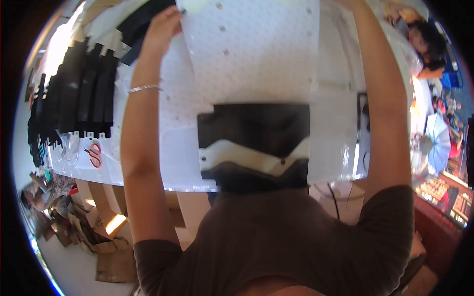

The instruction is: Applying adhesive foam padding pieces to black plastic toy components at a factory workbench.

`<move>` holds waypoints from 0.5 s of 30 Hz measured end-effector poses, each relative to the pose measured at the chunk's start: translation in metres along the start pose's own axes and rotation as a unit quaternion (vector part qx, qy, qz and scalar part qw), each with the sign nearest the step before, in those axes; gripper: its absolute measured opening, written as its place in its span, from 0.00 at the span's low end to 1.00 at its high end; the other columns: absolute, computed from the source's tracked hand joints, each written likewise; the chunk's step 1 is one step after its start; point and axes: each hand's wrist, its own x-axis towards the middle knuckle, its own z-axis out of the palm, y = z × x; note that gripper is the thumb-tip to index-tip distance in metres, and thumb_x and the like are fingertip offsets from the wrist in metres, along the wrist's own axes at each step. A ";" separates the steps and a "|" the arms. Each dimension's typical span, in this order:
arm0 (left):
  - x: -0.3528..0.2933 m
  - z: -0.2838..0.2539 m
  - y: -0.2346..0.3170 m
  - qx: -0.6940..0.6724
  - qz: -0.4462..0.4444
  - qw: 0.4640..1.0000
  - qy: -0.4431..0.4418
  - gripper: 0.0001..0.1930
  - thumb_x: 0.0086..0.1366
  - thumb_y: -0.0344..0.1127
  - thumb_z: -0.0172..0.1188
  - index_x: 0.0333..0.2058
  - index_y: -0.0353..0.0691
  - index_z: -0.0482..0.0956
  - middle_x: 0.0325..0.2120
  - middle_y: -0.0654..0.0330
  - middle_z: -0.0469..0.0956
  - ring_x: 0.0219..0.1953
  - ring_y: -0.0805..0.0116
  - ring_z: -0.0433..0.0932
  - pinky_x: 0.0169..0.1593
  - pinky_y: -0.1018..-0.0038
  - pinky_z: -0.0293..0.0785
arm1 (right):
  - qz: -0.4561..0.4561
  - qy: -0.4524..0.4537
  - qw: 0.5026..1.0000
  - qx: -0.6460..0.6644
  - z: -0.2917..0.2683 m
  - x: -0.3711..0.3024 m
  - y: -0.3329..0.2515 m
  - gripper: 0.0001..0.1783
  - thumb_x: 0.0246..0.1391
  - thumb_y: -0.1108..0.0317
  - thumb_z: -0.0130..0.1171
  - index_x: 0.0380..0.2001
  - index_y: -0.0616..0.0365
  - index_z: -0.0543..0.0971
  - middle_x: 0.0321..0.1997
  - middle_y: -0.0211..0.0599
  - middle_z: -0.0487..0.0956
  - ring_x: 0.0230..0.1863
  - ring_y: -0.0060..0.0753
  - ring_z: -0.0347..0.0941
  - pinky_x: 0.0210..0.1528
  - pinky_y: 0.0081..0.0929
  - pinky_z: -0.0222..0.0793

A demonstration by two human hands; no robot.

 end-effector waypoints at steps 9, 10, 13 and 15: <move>-0.019 0.005 -0.010 0.018 -0.058 0.998 0.027 0.10 0.67 0.33 0.48 0.43 0.40 0.74 0.37 0.64 0.78 0.39 0.72 0.77 0.46 0.76 0.71 | -0.009 -0.010 0.999 -0.045 0.029 -0.008 0.010 0.17 0.56 0.58 0.56 0.45 0.55 0.76 0.33 0.28 0.76 0.34 0.21 0.71 0.34 0.21 0.69; -0.019 0.004 -0.010 0.027 -0.051 0.998 0.025 0.10 0.67 0.33 0.47 0.43 0.40 0.74 0.37 0.64 0.78 0.39 0.72 0.77 0.46 0.76 0.71 | -0.009 -0.011 0.999 -0.044 0.030 -0.008 0.011 0.17 0.56 0.58 0.56 0.45 0.55 0.76 0.33 0.28 0.76 0.34 0.21 0.71 0.34 0.21 0.69; -0.022 -0.005 -0.016 0.024 -0.040 0.999 0.009 0.10 0.67 0.33 0.47 0.43 0.39 0.74 0.38 0.63 0.78 0.40 0.71 0.77 0.46 0.76 0.72 | -0.019 -0.001 0.998 -0.055 0.036 -0.005 0.013 0.17 0.56 0.59 0.56 0.46 0.55 0.77 0.32 0.27 0.75 0.33 0.21 0.70 0.34 0.21 0.69; -0.015 -0.016 -0.027 0.014 -0.034 0.999 -0.003 0.10 0.67 0.33 0.47 0.43 0.38 0.74 0.38 0.64 0.78 0.40 0.71 0.77 0.46 0.76 0.72 | -0.036 0.000 0.999 -0.026 0.037 0.000 0.017 0.14 0.54 0.60 0.57 0.42 0.55 0.78 0.33 0.32 0.77 0.33 0.25 0.72 0.34 0.24 0.70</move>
